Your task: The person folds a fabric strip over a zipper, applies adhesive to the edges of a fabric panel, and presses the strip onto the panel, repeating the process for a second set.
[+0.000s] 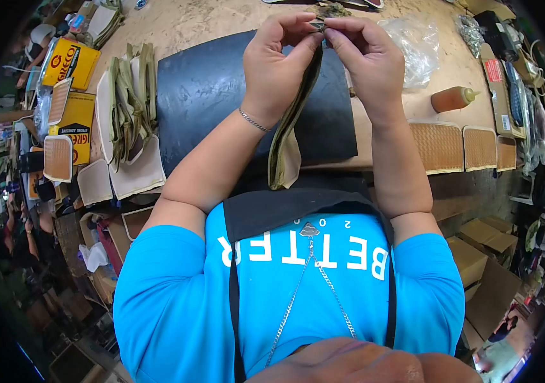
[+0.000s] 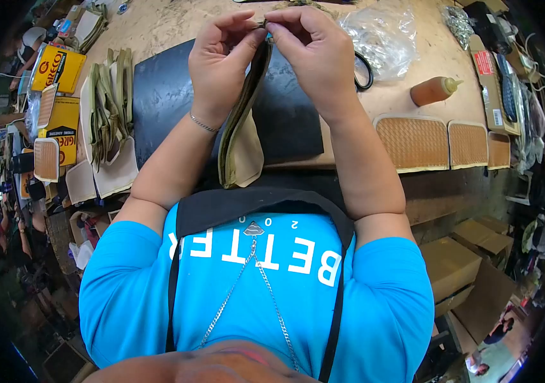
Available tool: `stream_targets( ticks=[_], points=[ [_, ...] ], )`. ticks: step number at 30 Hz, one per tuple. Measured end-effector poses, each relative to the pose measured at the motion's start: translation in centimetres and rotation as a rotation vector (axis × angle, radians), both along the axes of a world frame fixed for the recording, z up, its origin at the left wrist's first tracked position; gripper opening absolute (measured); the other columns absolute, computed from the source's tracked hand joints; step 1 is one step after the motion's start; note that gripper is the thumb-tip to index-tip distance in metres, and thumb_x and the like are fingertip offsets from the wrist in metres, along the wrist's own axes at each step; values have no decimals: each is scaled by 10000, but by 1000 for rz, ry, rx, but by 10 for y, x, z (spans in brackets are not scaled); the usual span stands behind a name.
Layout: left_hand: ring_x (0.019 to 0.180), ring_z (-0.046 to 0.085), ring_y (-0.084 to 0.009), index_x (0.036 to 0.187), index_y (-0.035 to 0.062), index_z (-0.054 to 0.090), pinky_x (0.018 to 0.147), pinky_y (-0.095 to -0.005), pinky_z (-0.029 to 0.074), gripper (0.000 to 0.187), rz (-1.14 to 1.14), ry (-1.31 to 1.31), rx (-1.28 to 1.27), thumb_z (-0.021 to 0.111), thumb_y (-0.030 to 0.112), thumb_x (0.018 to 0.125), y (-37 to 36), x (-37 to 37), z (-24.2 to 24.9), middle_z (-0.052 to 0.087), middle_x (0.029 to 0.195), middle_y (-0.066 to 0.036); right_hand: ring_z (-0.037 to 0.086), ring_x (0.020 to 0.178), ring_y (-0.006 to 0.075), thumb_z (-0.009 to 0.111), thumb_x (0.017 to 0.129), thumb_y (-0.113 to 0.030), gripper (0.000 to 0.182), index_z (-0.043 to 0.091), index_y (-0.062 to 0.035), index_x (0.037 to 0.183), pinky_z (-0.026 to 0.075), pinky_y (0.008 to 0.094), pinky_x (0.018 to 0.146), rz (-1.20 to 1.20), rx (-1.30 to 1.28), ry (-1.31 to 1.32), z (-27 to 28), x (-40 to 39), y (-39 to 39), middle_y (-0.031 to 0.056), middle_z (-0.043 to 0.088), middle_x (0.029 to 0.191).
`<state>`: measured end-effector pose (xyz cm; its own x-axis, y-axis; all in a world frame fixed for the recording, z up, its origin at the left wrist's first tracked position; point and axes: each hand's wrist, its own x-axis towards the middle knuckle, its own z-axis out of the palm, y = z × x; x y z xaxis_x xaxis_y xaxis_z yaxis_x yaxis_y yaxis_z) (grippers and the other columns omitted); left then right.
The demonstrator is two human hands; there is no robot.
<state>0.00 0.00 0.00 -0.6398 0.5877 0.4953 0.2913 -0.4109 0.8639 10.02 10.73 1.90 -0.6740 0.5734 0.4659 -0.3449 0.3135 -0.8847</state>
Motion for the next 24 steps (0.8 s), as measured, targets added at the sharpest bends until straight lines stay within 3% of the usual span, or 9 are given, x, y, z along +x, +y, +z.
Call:
stream_targets(
  ticks=[5,11,14,17,20,23,24],
  points=[
    [864,613,-111,1086,36,519,782,-231,521,295,12,-57,34,677,-46,850,1,8,0,625,939,-67,629,849,81,652,863,31,162,711,-28,1002,499,200,758,-114,234,-41,16,8,-8,29,663,909],
    [877,615,-107,1062,29,533,777,-230,521,260,16,-58,2,672,-42,855,-2,6,-1,631,937,-57,629,818,103,656,836,34,155,712,-21,970,496,212,729,-184,542,-126,24,12,-8,41,661,889],
    [910,621,-103,1091,16,576,790,-225,518,237,-6,-60,-27,657,-27,872,-4,5,-3,650,974,-61,627,806,106,640,875,-3,140,703,-12,999,505,223,721,-123,421,-144,16,11,-4,33,662,896],
    [935,627,-105,1135,5,607,816,-225,512,244,-84,-194,-49,636,-7,893,-8,7,3,661,1018,-63,619,782,98,617,919,-65,184,670,-17,1088,515,236,708,144,-216,-145,0,10,8,23,663,919],
    [939,626,-110,1170,-3,605,842,-233,503,263,-164,-270,-58,625,19,909,-11,5,4,659,1040,-61,628,816,93,652,923,-186,283,629,-30,1158,518,230,757,258,-459,-259,-17,8,21,12,658,947],
    [936,624,-117,1154,-15,603,859,-241,496,240,-196,-389,-15,612,28,919,-11,4,2,655,1035,-65,592,763,77,641,930,-188,217,641,-46,1094,508,228,729,577,-794,-242,-27,5,20,-3,642,912],
    [902,622,-104,1140,-13,606,822,-232,498,224,-189,-388,5,608,33,921,-10,4,2,656,1008,-58,566,747,69,635,935,-198,167,644,-64,1034,494,230,719,553,-785,-184,-32,2,18,-14,628,882]
  ],
)
